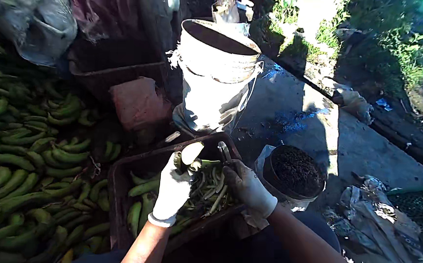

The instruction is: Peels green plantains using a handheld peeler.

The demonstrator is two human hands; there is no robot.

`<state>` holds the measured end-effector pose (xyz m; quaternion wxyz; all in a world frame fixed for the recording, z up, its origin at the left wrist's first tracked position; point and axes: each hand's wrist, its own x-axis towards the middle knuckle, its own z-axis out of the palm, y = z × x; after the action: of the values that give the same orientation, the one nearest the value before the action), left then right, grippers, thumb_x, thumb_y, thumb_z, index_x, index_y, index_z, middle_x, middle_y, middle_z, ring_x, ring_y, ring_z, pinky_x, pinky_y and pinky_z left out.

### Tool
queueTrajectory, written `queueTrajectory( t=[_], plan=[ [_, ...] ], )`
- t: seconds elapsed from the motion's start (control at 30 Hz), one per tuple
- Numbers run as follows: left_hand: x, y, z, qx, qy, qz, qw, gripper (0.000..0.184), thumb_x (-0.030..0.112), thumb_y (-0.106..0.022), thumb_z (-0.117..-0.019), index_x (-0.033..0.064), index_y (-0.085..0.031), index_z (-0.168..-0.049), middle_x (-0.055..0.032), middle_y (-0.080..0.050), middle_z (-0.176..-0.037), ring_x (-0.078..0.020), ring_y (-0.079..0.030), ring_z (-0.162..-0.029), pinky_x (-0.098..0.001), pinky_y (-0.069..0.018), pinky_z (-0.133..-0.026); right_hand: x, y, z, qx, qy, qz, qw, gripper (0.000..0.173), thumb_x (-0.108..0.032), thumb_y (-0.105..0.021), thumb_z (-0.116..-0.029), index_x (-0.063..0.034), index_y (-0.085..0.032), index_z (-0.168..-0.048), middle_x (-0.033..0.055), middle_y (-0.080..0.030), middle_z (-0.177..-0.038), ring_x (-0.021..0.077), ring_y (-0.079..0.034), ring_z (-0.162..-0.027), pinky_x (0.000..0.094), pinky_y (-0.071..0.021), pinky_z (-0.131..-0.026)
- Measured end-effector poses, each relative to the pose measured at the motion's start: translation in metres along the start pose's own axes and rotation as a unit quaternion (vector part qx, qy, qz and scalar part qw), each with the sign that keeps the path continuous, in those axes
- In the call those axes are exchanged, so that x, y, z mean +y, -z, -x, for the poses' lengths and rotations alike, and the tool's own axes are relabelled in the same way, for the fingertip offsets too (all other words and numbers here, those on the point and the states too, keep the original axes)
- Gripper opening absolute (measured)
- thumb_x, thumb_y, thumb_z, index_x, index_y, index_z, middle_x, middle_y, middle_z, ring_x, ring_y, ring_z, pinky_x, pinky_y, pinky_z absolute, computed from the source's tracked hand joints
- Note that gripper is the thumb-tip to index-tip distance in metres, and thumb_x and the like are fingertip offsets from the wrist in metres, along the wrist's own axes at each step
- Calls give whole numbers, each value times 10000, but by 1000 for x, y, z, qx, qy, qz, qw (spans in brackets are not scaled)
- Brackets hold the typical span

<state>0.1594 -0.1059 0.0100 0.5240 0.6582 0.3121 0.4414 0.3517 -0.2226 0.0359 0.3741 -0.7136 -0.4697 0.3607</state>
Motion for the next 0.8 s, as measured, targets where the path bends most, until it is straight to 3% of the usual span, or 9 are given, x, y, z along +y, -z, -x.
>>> queueTrajectory(
  t=[0.1, 0.2, 0.3, 0.4, 0.43, 0.5, 0.6, 0.7, 0.8],
  plan=[
    [2, -8, 4, 3, -21, -29, 999, 403, 224, -721, -942, 70, -606, -1297, -14, -721, -1030, -118, -697, -875, -303, -609, -781, -3, -15, 3, -10, 17, -17, 1000, 435, -460, -493, -1054, -110, -617, -1280, 16, -683, -908, 111, -667, -777, 335, -583, -732],
    [9, -11, 12, 34, -18, -6, 999, 412, 229, -726, -934, 66, -614, -1296, -19, -721, -1043, -113, -699, -882, -297, -614, -773, 10, -27, -4, -90, -16, 19, 996, 440, -454, -438, -1070, -93, -650, -1206, 53, -683, -914, 153, -676, -816, 392, -577, -781],
    [23, -3, 9, 46, 40, 171, 983, 423, 236, -663, -993, 39, -556, -1352, -125, -720, -1079, -223, -724, -904, -379, -631, -779, 35, -31, -15, -171, -56, 84, 980, 464, -523, -467, -1044, -100, -639, -1129, 83, -641, -916, 213, -636, -841, 476, -517, -783],
    [27, 19, 0, 48, 101, 218, 969, 407, 394, -444, -1082, 130, -561, -1369, -77, -695, -974, -175, -682, -768, -323, -607, -666, 24, -29, -11, -109, 14, 109, 988, 507, -521, -617, -973, -185, -634, -1353, 61, -679, -1207, 182, -663, -1073, 472, -548, -958],
    [25, 24, 0, 56, 134, 224, 964, 435, 443, -369, -1094, 137, -593, -1307, -68, -673, -928, -165, -662, -732, -314, -595, -640, 18, -29, -8, -80, 58, 115, 988, 528, -511, -653, -954, -183, -635, -1368, 61, -670, -1221, 173, -658, -1069, 451, -559, -941],
    [23, 28, 1, 68, 187, 252, 947, 544, 517, -284, -1090, 110, -639, -1149, -59, -656, -832, -149, -645, -687, -296, -577, -613, 6, -30, -1, -36, 165, 116, 979, 532, -513, -622, -972, -141, -649, -1351, 68, -664, -1173, 151, -652, -1020, 390, -575, -872],
    [23, 26, -1, 57, 225, 295, 927, 574, 525, -256, -1090, 116, -659, -1112, -45, -669, -827, -124, -651, -728, -287, -574, -665, -8, -33, 7, -22, 293, 125, 948, 533, -517, -544, -1014, -89, -675, -1303, 99, -676, -1145, 163, -664, -1008, 372, -587, -847],
    [27, 19, -1, 40, 259, 321, 910, 610, 543, -219, -1086, 120, -658, -1108, -46, -658, -809, -125, -635, -691, -279, -565, -636, -9, -36, 8, -40, 316, 169, 933, 474, -487, -594, -1005, -115, -693, -1281, 99, -683, -1117, 180, -666, -997, 374, -582, -847],
    [33, 6, 12, 51, 250, 317, 913, 623, 533, -234, -1088, 97, -666, -1194, -75, -699, -907, -145, -670, -782, -306, -587, -707, -6, -34, 8, -56, 281, 182, 941, 459, -472, -580, -1016, -127, -689, -1298, 78, -680, -1097, 161, -663, -973, 362, -579, -828]
  ],
)
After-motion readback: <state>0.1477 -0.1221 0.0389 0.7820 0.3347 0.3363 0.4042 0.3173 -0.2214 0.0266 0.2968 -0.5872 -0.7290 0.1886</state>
